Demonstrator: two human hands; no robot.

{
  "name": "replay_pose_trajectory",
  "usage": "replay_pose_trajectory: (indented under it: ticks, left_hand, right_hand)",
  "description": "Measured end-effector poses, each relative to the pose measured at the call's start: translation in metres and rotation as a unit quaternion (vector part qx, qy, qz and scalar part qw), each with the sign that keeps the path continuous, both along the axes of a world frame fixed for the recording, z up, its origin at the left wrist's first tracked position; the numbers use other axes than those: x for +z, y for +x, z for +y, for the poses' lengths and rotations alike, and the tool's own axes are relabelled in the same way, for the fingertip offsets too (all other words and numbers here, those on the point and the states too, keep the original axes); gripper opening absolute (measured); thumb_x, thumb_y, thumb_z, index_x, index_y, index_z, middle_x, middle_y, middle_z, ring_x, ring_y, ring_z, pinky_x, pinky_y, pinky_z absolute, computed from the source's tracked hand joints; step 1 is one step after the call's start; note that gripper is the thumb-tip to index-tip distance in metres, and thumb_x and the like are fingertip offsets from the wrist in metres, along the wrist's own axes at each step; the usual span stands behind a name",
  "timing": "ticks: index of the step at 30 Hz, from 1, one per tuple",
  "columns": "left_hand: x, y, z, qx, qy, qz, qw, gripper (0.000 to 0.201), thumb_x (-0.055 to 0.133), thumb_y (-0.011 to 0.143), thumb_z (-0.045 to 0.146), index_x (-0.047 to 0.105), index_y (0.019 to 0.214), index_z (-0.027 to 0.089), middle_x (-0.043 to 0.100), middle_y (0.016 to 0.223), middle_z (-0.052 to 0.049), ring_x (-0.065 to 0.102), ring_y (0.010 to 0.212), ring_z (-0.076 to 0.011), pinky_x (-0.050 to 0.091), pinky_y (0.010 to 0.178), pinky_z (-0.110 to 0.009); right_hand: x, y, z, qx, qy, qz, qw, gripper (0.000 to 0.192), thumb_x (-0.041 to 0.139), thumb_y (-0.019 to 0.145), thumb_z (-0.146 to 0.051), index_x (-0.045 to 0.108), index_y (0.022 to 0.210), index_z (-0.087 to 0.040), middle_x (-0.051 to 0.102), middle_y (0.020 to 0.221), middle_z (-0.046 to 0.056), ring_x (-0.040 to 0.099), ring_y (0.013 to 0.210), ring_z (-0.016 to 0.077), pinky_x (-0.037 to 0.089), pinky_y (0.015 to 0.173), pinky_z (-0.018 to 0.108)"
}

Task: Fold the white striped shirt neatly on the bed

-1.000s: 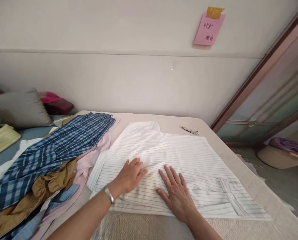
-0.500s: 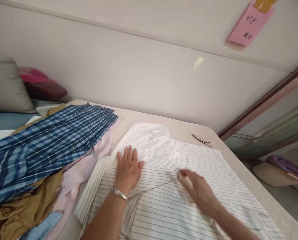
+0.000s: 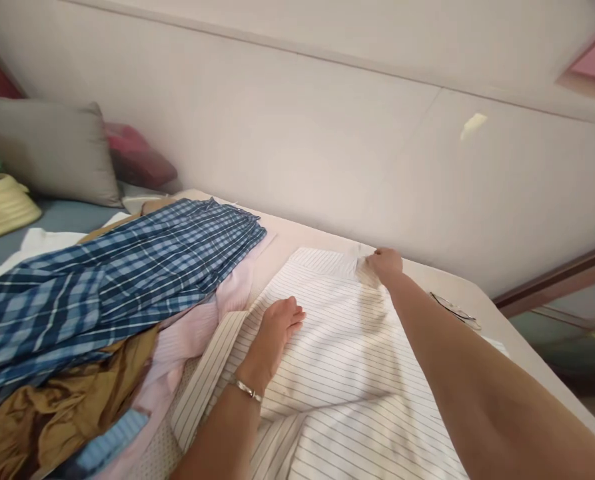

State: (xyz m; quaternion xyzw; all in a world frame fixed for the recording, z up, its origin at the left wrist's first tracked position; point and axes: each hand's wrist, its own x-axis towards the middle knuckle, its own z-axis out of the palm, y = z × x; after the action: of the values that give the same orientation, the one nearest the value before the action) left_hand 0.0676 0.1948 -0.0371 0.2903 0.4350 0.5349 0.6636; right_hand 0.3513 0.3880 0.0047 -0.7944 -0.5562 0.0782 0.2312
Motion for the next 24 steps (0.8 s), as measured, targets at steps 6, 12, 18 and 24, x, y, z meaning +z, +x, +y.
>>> replay_pose_trajectory:
  ticks: [6,12,18,24]
  left_hand:
    - [0.004,-0.013,0.006,0.019,-0.109,-0.172,0.979,0.047,0.054,0.101,0.047,0.055,0.124,0.006,0.060,0.137,-0.030,0.067,0.122,-0.0299,0.051,0.109,-0.042]
    - [-0.001,-0.020,0.012,0.004,-0.114,-0.198,0.974,0.076,0.038,0.100,0.066,0.045,0.144,0.005,0.056,0.143,-0.030,0.063,0.129,-0.0297,0.051,0.109,-0.042]
    - [0.009,-0.025,0.013,-0.041,-0.117,-0.197,0.973,0.084,0.028,0.097,0.075,0.062,0.127,0.004,0.069,0.123,-0.028,0.070,0.115,-0.0327,0.060,0.093,-0.043]
    - [0.012,-0.018,0.012,-0.017,-0.102,-0.194,0.975,0.032,0.057,0.099,0.038,0.069,0.112,0.011,0.077,0.097,-0.014,0.076,0.090,-0.0272,0.064,0.082,-0.043]
  right_hand:
    - [0.044,-0.023,0.012,-0.013,0.158,0.129,0.979,0.009,0.065,0.086,-0.022,0.063,0.093,-0.016,0.069,0.092,0.003,0.062,0.084,0.0157,0.051,0.076,0.029]
    - [0.079,-0.045,-0.106,0.169,0.261,0.420,0.853,0.021,0.071,0.073,-0.023,0.068,0.093,-0.018,0.071,0.095,0.004,0.064,0.089,0.0177,0.053,0.083,0.033]
    - [0.069,-0.046,-0.295,0.327,-0.031,0.392,0.859,0.011,0.069,0.090,-0.037,0.071,0.090,-0.026,0.074,0.108,0.008,0.070,0.097,0.0256,0.059,0.083,0.040]
    - [0.045,-0.003,-0.322,0.336,-0.202,0.292,0.872,0.023,0.065,0.094,-0.046,0.075,0.103,-0.027,0.075,0.111,0.006,0.069,0.113,0.0260,0.053,0.103,0.045]
